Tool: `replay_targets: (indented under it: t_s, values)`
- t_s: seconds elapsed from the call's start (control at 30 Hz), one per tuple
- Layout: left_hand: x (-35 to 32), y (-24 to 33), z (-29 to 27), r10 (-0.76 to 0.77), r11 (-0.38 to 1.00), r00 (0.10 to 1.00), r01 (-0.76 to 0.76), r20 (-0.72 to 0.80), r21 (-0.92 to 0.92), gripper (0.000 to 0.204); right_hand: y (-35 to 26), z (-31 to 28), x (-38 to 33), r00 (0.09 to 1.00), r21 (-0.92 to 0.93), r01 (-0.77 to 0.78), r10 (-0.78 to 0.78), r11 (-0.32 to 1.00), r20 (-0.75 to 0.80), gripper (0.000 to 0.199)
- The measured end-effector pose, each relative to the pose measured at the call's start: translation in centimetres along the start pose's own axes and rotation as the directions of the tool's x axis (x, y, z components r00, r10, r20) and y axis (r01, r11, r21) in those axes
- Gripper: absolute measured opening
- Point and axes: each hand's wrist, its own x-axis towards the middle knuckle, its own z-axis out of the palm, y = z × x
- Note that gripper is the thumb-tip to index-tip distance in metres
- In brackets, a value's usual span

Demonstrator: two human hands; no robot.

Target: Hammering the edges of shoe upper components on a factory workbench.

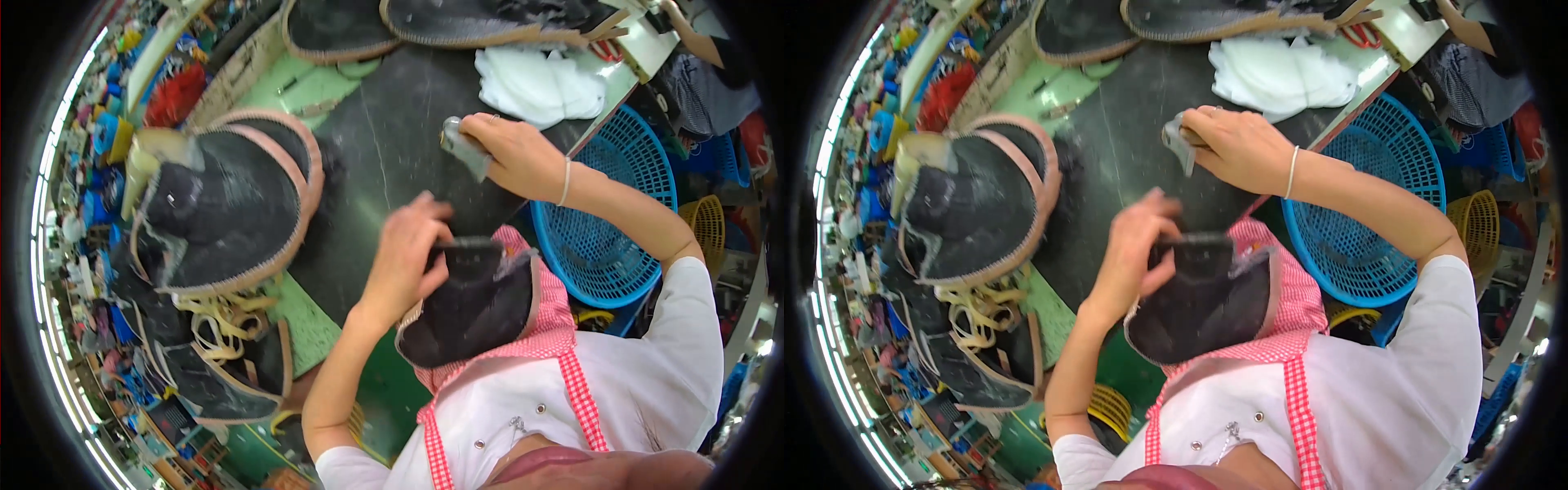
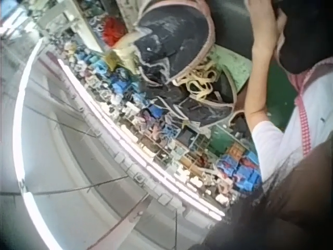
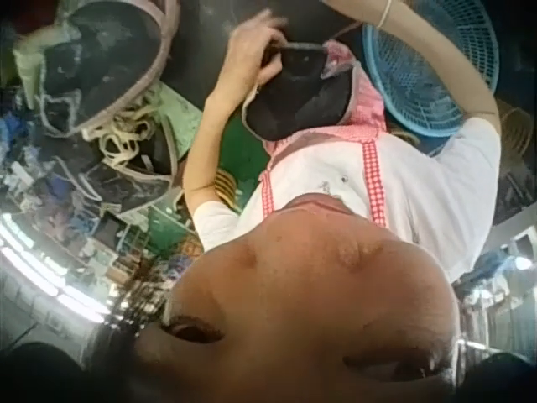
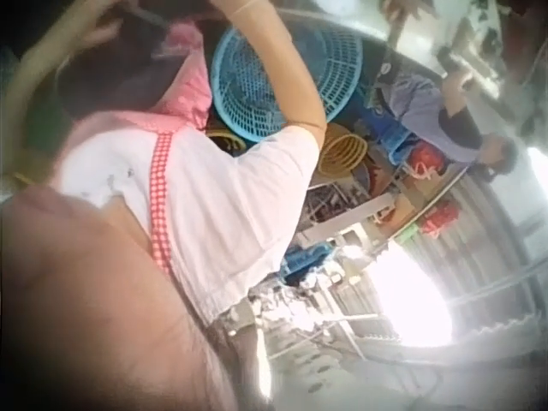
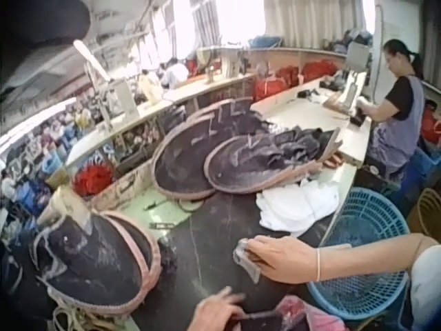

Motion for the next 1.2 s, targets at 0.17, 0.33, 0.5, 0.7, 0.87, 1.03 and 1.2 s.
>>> replay_targets:
  t_s: [0.17,0.33,0.5,0.7,0.87,1.03,1.2]
  values:
    - [-0.1,3.0,-10.1,-0.244,0.925,0.944,0.159,-0.22,-0.344,0.029,1.6,-0.1,0.4,0.984,-0.199,-0.144,0.161,0.969,0.072,0.03]
    - [-5.2,-6.7,-26.6,-0.304,0.949,0.582,0.251,-0.754,-0.189,0.03,1.9,0.0,1.0,0.996,-0.159,0.01,0.004,0.987,0.091,0.036]
    - [-9.0,-10.6,-30.7,-0.459,0.814,0.705,0.577,-0.541,0.061,0.026,4.9,-5.4,6.1,0.988,-0.009,-0.104,0.102,0.995,-0.116,0.019]
    - [-6.2,-2.6,-28.8,-0.338,0.796,0.636,0.586,-0.694,0.149,0.023,18.1,-11.2,11.7,0.847,-0.617,-0.531,0.379,0.581,-0.372,0.041]
    - [-0.2,1.5,-15.6,-0.071,0.59,0.936,0.319,-0.346,0.741,0.052,18.9,-10.0,13.5,0.814,-0.576,-0.577,0.463,0.578,-0.351,0.051]
    - [-1.3,-4.2,-16.5,-0.288,0.547,0.873,0.487,-0.393,0.681,0.059,21.9,-9.7,13.6,0.874,-0.216,-0.358,0.244,0.909,-0.42,0.041]
    - [7.7,-2.0,-15.2,-0.097,0.676,0.937,0.311,-0.337,0.669,0.05,21.9,-11.5,11.6,0.898,0.12,-0.16,0.195,0.98,-0.395,0.039]
